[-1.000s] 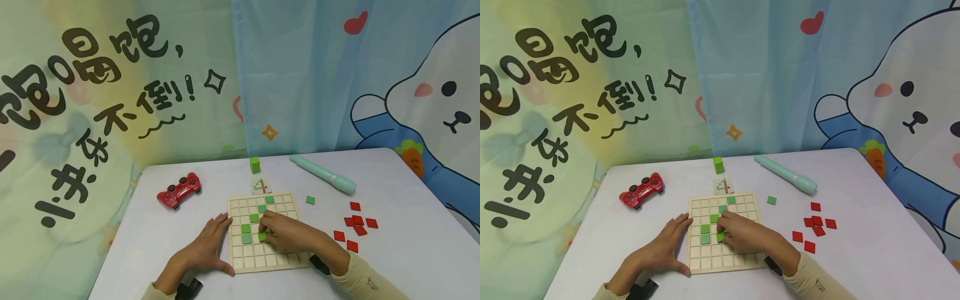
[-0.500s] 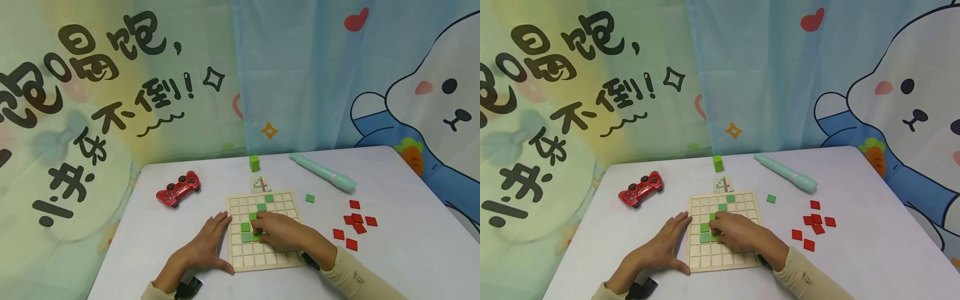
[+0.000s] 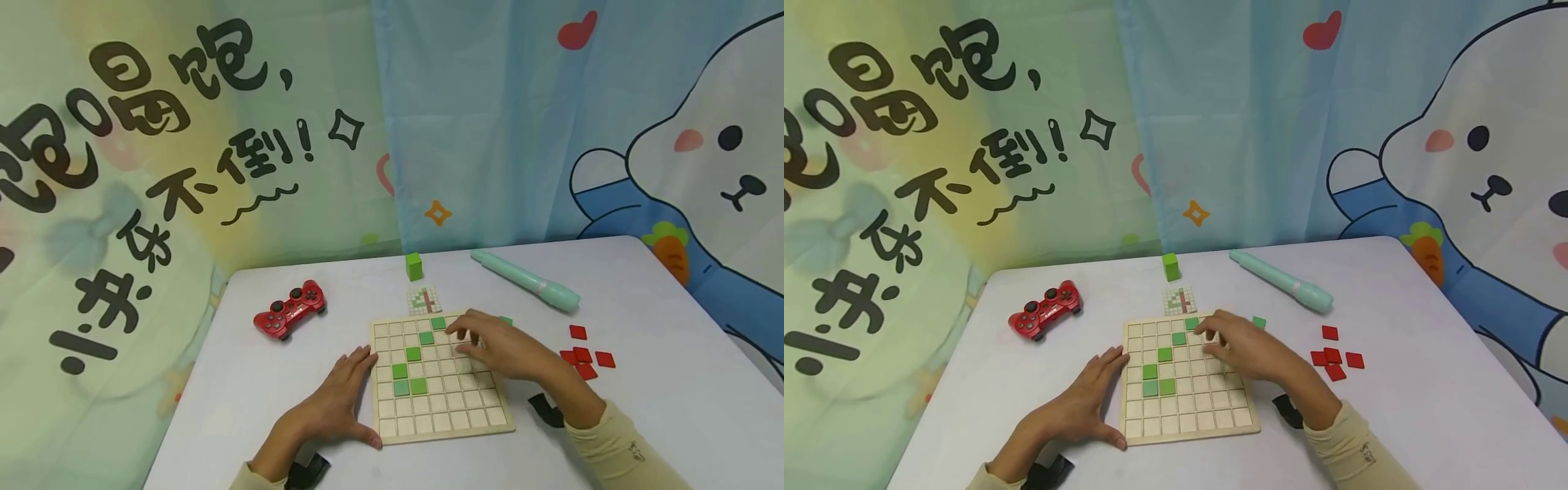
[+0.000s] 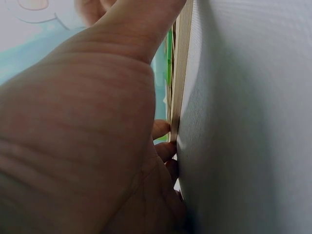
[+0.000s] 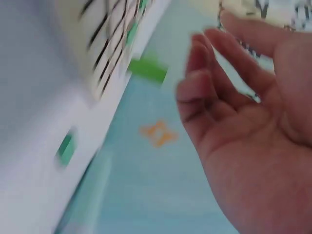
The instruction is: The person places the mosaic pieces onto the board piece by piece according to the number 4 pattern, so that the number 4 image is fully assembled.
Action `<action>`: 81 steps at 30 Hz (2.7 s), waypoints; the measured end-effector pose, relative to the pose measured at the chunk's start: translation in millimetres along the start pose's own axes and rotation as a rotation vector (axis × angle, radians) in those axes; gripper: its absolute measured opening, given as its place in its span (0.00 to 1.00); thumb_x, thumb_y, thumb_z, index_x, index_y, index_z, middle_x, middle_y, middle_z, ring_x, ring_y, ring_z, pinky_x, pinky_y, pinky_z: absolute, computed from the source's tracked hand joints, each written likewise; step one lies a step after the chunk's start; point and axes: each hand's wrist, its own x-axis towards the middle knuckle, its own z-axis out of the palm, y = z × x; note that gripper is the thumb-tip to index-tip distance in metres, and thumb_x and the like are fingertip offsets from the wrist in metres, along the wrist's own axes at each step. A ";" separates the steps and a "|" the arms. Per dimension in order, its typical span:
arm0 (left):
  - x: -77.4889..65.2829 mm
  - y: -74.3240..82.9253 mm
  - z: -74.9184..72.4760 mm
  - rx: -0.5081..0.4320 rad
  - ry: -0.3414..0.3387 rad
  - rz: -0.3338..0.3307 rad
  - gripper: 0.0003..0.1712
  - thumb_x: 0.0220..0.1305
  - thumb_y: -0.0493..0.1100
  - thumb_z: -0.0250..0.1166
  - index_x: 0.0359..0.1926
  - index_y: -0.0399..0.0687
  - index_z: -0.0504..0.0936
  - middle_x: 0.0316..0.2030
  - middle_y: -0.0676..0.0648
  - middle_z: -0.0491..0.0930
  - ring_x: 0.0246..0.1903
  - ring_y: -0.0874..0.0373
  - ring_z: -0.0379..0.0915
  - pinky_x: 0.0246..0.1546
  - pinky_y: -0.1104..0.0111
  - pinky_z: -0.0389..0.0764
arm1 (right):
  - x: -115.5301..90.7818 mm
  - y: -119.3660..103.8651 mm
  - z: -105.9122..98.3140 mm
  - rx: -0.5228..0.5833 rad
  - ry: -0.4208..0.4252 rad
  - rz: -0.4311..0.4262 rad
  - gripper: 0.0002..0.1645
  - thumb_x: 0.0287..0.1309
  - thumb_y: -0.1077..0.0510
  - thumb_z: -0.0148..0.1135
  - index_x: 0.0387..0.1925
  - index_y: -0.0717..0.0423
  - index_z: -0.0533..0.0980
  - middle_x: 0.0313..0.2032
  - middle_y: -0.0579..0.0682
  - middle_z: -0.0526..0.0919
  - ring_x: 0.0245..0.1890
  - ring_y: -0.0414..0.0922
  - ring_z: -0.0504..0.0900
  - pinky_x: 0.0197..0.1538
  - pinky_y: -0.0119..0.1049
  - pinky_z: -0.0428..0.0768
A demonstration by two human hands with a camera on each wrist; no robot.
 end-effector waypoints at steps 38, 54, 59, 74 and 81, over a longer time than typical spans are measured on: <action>1.4 -1.0 0.6 -0.008 -0.007 -0.005 0.85 0.35 0.72 0.87 0.85 0.43 0.50 0.86 0.40 0.45 0.87 0.41 0.40 0.89 0.46 0.42 | -15.4 88.1 1.0 0.007 0.249 0.382 0.18 0.70 0.59 0.68 0.57 0.60 0.77 0.46 0.55 0.78 0.42 0.48 0.76 0.43 0.36 0.78; 1.4 0.0 -0.5 -0.017 -0.018 -0.006 0.83 0.36 0.70 0.88 0.85 0.44 0.50 0.86 0.40 0.45 0.87 0.41 0.40 0.89 0.45 0.42 | -15.7 86.9 0.2 0.004 0.214 0.318 0.15 0.69 0.58 0.69 0.52 0.59 0.77 0.40 0.52 0.79 0.38 0.45 0.75 0.37 0.31 0.74; 1.8 -0.4 -1.1 -0.013 -0.020 -0.004 0.84 0.37 0.70 0.87 0.85 0.44 0.49 0.86 0.40 0.45 0.87 0.41 0.40 0.89 0.45 0.41 | -13.4 67.9 -0.5 0.031 0.175 0.258 0.15 0.68 0.58 0.70 0.52 0.58 0.79 0.43 0.52 0.80 0.40 0.43 0.76 0.38 0.30 0.77; 3.3 3.0 -1.7 -0.001 0.000 0.009 0.84 0.37 0.69 0.88 0.85 0.42 0.49 0.86 0.39 0.45 0.87 0.41 0.39 0.89 0.46 0.42 | 1.7 -7.6 31.8 0.039 -0.139 -0.135 0.07 0.67 0.60 0.71 0.45 0.52 0.82 0.43 0.46 0.81 0.35 0.32 0.74 0.40 0.26 0.80; 2.9 4.5 -1.9 -0.012 -0.002 0.000 0.84 0.36 0.68 0.89 0.85 0.42 0.49 0.86 0.39 0.46 0.87 0.41 0.40 0.89 0.46 0.42 | 3.8 -10.0 43.4 0.021 -0.148 -0.175 0.07 0.66 0.61 0.73 0.40 0.49 0.80 0.41 0.43 0.80 0.35 0.32 0.73 0.40 0.26 0.80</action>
